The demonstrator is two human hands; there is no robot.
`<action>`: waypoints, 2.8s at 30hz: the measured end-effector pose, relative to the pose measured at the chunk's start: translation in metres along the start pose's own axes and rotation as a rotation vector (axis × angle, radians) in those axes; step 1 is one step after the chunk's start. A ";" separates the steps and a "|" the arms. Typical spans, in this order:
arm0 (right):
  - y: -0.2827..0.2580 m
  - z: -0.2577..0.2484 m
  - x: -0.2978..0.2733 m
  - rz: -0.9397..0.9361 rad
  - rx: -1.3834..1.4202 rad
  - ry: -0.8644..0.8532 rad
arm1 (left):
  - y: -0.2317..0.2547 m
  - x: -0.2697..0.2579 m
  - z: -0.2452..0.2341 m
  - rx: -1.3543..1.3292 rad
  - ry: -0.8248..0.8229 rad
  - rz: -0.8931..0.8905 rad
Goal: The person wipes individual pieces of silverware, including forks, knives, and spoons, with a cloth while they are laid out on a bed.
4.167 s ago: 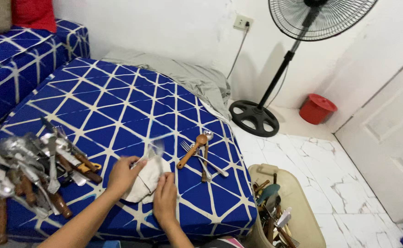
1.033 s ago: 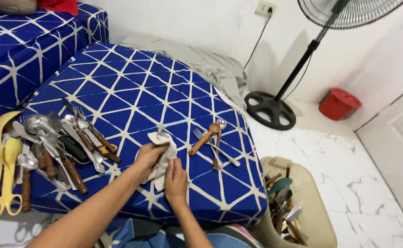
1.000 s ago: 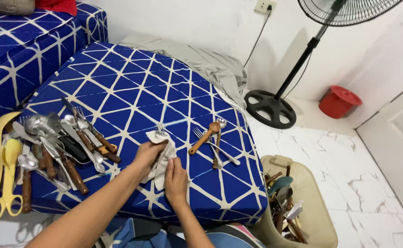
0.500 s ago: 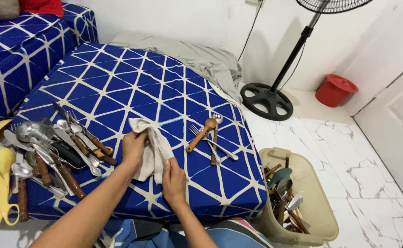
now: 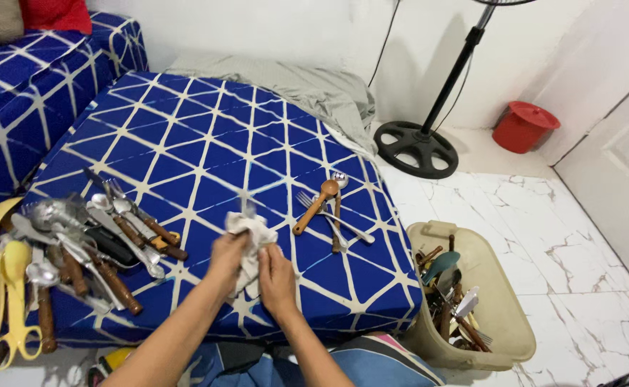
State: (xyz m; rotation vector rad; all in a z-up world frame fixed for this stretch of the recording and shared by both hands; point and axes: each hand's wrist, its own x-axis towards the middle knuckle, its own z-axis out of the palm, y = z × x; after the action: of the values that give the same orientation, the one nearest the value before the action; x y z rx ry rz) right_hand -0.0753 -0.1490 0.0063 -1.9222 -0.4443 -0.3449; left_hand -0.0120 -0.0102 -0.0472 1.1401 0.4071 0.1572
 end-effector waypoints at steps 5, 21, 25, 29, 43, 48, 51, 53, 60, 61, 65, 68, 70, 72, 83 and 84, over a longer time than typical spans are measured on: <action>0.001 0.000 0.004 0.034 0.055 -0.027 | 0.030 -0.002 0.010 -0.131 -0.023 0.101; 0.008 0.000 0.003 0.122 0.122 -0.042 | 0.012 -0.013 0.015 0.009 -0.042 0.225; -0.009 -0.010 0.003 -0.107 0.125 0.082 | 0.001 -0.040 0.008 0.072 -0.116 0.259; -0.021 -0.017 0.014 -0.101 0.154 0.252 | 0.002 -0.047 0.009 0.159 -0.149 0.242; -0.037 -0.041 0.089 0.087 0.266 0.277 | 0.014 -0.057 0.003 0.370 -0.192 0.374; -0.050 -0.028 0.071 0.045 0.303 0.193 | 0.054 -0.059 0.017 0.488 -0.125 0.390; -0.050 -0.027 0.067 -0.053 0.215 0.182 | 0.070 -0.068 0.027 0.300 -0.174 0.363; -0.049 -0.026 0.077 -0.168 0.135 0.250 | 0.072 -0.068 0.028 0.278 -0.180 0.377; -0.055 -0.039 0.097 -0.017 0.143 0.372 | 0.064 -0.073 0.020 0.315 -0.239 0.370; -0.056 -0.038 0.093 -0.016 0.146 0.357 | 0.070 -0.072 0.024 0.302 -0.221 0.379; -0.057 -0.025 0.072 -0.121 0.123 0.267 | 0.094 -0.073 0.036 0.253 -0.158 0.367; -0.054 -0.022 0.079 -0.229 0.083 0.332 | 0.091 -0.072 0.035 0.265 -0.187 0.399; -0.053 -0.026 0.093 -0.273 0.106 0.403 | 0.078 -0.067 0.030 0.282 -0.247 0.430; -0.055 -0.032 0.103 -0.018 0.348 0.370 | 0.060 -0.063 0.024 0.286 -0.326 0.441; -0.085 -0.030 0.073 -0.117 0.228 0.318 | 0.096 -0.089 0.038 0.370 -0.229 0.500; -0.083 -0.034 0.077 -0.120 0.229 0.350 | 0.093 -0.095 0.036 0.366 -0.250 0.497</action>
State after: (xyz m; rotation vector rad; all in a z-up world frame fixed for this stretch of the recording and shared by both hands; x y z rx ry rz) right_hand -0.0458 -0.1400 0.1207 -1.5763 -0.3498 -0.6672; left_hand -0.0769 -0.0329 0.0723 1.5886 -0.0831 0.3801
